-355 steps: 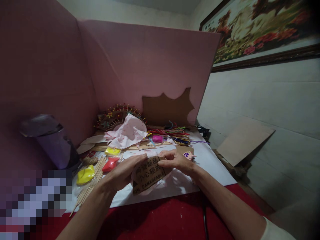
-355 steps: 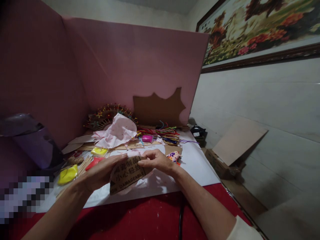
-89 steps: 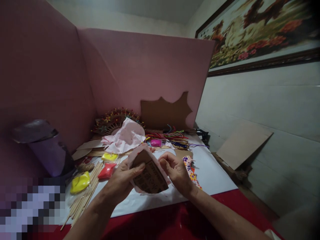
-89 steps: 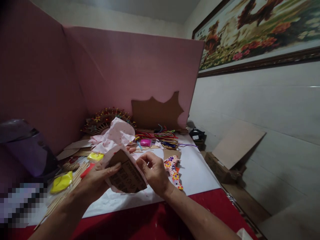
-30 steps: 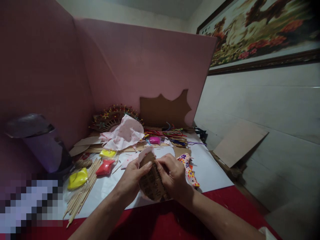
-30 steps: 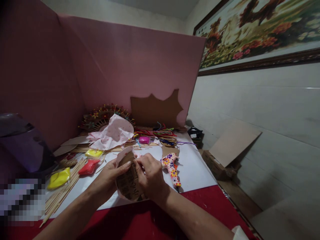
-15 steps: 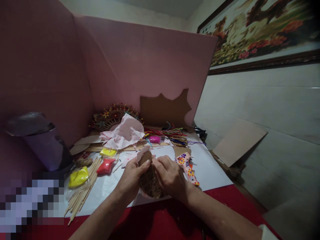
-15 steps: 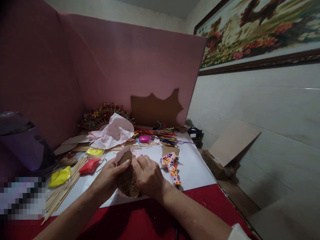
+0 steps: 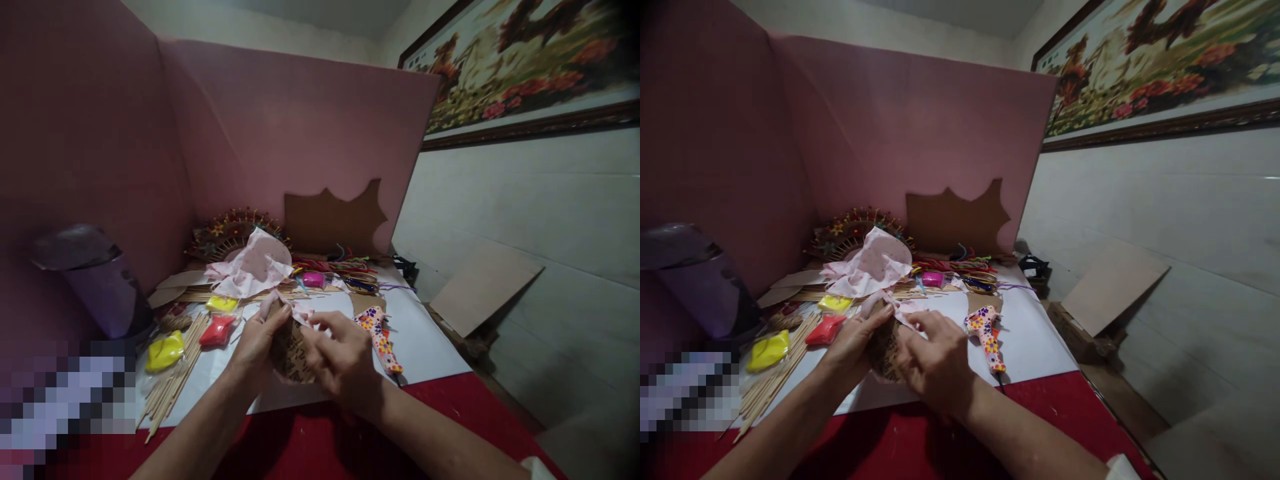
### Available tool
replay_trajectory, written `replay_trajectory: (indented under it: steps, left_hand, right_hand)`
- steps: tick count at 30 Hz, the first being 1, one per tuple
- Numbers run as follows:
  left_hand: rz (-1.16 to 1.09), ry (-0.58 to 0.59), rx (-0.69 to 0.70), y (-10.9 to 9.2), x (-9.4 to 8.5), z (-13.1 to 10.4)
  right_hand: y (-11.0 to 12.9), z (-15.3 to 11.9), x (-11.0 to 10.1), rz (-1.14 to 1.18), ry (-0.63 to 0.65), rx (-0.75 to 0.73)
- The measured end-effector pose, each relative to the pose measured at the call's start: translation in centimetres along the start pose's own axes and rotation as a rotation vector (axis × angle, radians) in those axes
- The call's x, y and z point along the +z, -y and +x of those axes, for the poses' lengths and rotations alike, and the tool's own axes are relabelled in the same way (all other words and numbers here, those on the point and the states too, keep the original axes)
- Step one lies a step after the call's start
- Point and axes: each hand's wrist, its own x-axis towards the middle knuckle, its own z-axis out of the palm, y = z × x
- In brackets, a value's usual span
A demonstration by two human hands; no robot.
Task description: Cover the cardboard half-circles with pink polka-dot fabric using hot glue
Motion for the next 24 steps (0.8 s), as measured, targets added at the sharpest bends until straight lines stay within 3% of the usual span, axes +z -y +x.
replay_trajectory:
  steps: [3, 6, 9, 12, 16, 21, 24]
  left_hand:
    - [0.004, 0.045, -0.018, -0.9, 0.3, -0.3]
    - [0.053, 0.075, -0.002, -1.4, 0.5, -0.6]
    - [0.08, 0.087, 0.032, -1.5, 0.7, -0.8]
    - [0.068, 0.097, 0.063, -1.6, 1.0, -1.1]
    - [0.064, 0.108, 0.095, -1.6, 1.2, -1.1]
    - [0.079, 0.079, 0.092, -1.2, 0.9, -0.9]
    - [0.078, 0.033, 0.104, -0.9, 0.5, -0.7]
  right_hand:
    - [-1.1, 0.8, -0.8, 0.247, -0.087, 0.38]
    - [-2.2, 1.1, -0.4, 0.648, 0.151, 0.739]
    - [-2.2, 1.1, 0.2, 1.045, 0.348, 0.896]
    - [-1.6, 1.1, 0.3, 1.172, 0.369, 0.914]
    - [-1.5, 1.1, 0.0, 1.168, 0.381, 0.871]
    - [-1.8, 0.8, 0.1, 1.004, 0.422, 0.761]
    - [-1.5, 0.5, 0.0, 0.828, 0.37, 0.712]
